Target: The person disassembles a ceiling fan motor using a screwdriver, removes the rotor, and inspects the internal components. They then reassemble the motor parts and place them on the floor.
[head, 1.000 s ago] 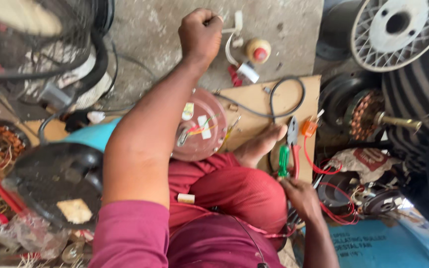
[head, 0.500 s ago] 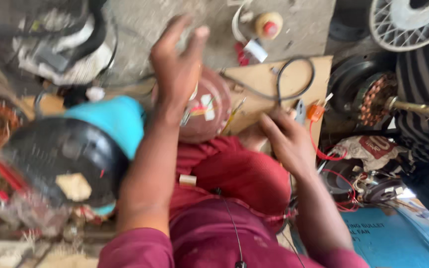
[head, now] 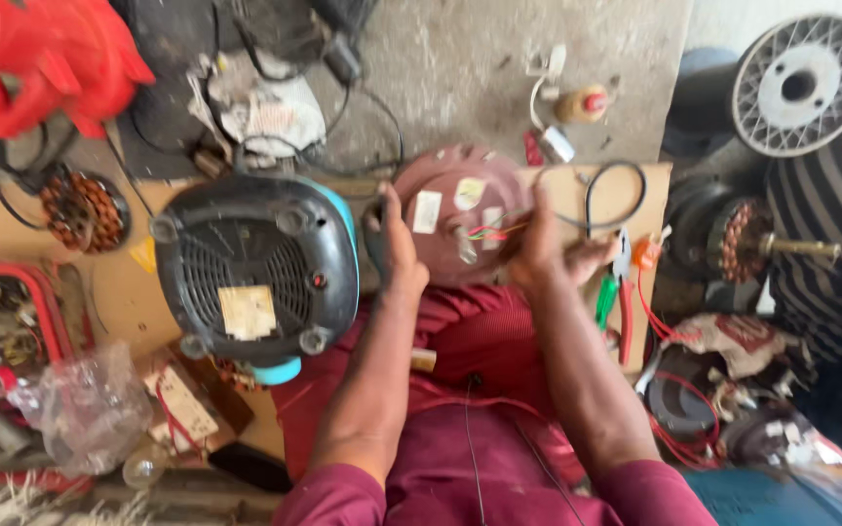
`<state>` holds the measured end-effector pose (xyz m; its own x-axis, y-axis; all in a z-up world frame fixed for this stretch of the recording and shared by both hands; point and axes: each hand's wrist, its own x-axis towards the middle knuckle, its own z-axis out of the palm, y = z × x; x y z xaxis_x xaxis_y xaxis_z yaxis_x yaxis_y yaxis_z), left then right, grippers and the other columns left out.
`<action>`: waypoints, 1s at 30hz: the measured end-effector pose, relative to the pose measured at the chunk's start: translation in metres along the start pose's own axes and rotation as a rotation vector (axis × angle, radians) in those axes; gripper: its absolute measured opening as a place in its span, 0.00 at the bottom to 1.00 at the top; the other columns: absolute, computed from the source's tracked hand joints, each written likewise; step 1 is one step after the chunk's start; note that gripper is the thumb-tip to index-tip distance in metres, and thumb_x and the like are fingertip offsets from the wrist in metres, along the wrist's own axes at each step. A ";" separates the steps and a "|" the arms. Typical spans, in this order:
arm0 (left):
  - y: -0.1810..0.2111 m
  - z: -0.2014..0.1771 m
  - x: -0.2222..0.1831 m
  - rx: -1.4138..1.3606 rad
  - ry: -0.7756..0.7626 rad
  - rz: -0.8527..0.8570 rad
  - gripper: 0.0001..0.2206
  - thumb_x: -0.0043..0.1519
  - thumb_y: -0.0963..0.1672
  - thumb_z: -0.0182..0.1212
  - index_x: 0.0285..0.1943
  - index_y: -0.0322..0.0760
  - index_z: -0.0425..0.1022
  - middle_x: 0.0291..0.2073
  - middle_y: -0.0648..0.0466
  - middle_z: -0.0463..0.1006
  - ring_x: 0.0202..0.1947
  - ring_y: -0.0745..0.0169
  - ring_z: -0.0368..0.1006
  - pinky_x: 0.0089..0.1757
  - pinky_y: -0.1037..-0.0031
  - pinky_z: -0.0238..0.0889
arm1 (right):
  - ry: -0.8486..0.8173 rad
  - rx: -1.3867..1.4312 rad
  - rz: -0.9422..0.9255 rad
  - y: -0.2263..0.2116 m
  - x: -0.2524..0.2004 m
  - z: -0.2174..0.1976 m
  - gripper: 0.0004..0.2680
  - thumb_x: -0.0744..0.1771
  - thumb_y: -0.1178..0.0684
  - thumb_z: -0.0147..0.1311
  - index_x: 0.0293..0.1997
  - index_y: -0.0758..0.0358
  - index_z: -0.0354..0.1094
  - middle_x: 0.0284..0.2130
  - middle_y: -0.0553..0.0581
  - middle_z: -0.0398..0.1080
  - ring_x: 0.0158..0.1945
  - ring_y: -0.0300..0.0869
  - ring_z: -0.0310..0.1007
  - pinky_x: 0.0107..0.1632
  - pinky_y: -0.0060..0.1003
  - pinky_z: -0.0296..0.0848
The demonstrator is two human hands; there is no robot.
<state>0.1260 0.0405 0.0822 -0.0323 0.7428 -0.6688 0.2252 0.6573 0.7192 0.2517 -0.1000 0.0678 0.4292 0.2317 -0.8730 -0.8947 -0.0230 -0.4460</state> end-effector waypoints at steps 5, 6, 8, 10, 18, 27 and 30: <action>0.046 -0.023 -0.048 -0.685 -0.571 0.156 0.21 0.72 0.51 0.57 0.64 0.31 0.65 0.62 0.46 0.69 0.62 0.54 0.68 0.61 0.58 0.65 | -0.432 0.352 -0.186 -0.072 -0.074 -0.043 0.28 0.67 0.26 0.45 0.68 0.55 0.59 0.63 0.60 0.67 0.66 0.54 0.67 0.64 0.52 0.73; 0.056 -0.024 -0.054 -0.750 -0.690 0.229 0.19 0.74 0.49 0.59 0.63 0.30 0.65 0.63 0.47 0.68 0.64 0.55 0.67 0.63 0.58 0.65 | -0.526 0.310 -0.190 -0.087 -0.088 -0.044 0.29 0.67 0.30 0.51 0.73 0.54 0.55 0.68 0.59 0.63 0.71 0.53 0.63 0.68 0.53 0.70; 0.077 -0.005 -0.052 -0.426 -0.714 0.172 0.26 0.64 0.45 0.65 0.71 0.34 0.62 0.63 0.46 0.70 0.62 0.57 0.68 0.61 0.65 0.62 | -0.580 0.138 -0.308 -0.109 -0.092 -0.020 0.31 0.66 0.40 0.59 0.78 0.52 0.49 0.71 0.59 0.58 0.74 0.54 0.59 0.71 0.55 0.67; 0.070 -0.002 -0.056 -0.144 -0.616 0.160 0.32 0.58 0.42 0.70 0.73 0.33 0.64 0.62 0.45 0.73 0.60 0.57 0.70 0.60 0.67 0.62 | -0.413 -0.123 -0.433 -0.096 -0.093 -0.008 0.35 0.63 0.53 0.67 0.78 0.52 0.44 0.69 0.63 0.57 0.71 0.56 0.59 0.69 0.57 0.67; 0.065 0.047 0.006 -0.025 -0.395 0.321 0.34 0.55 0.43 0.76 0.71 0.27 0.67 0.61 0.44 0.77 0.58 0.55 0.75 0.59 0.67 0.68 | -0.412 0.036 -0.393 -0.085 -0.006 0.020 0.38 0.61 0.66 0.66 0.79 0.53 0.45 0.68 0.64 0.59 0.66 0.54 0.66 0.62 0.49 0.74; 0.068 0.050 0.009 -0.186 -0.514 0.151 0.35 0.56 0.42 0.75 0.73 0.23 0.66 0.60 0.41 0.77 0.58 0.52 0.75 0.59 0.63 0.69 | -0.333 0.000 -0.330 -0.084 -0.003 0.029 0.36 0.61 0.66 0.65 0.77 0.59 0.45 0.64 0.64 0.64 0.65 0.52 0.67 0.65 0.49 0.73; 0.086 0.053 0.005 -0.112 -0.456 0.198 0.38 0.54 0.42 0.74 0.75 0.30 0.60 0.63 0.46 0.73 0.61 0.57 0.72 0.61 0.66 0.66 | -0.371 -0.032 -0.492 -0.101 -0.018 0.044 0.36 0.62 0.66 0.65 0.78 0.60 0.45 0.66 0.64 0.62 0.67 0.51 0.65 0.67 0.49 0.71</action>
<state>0.1968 0.0945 0.1308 0.4349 0.7396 -0.5137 0.0778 0.5375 0.8397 0.3287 -0.0586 0.1371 0.7141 0.5453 -0.4390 -0.5962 0.1451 -0.7896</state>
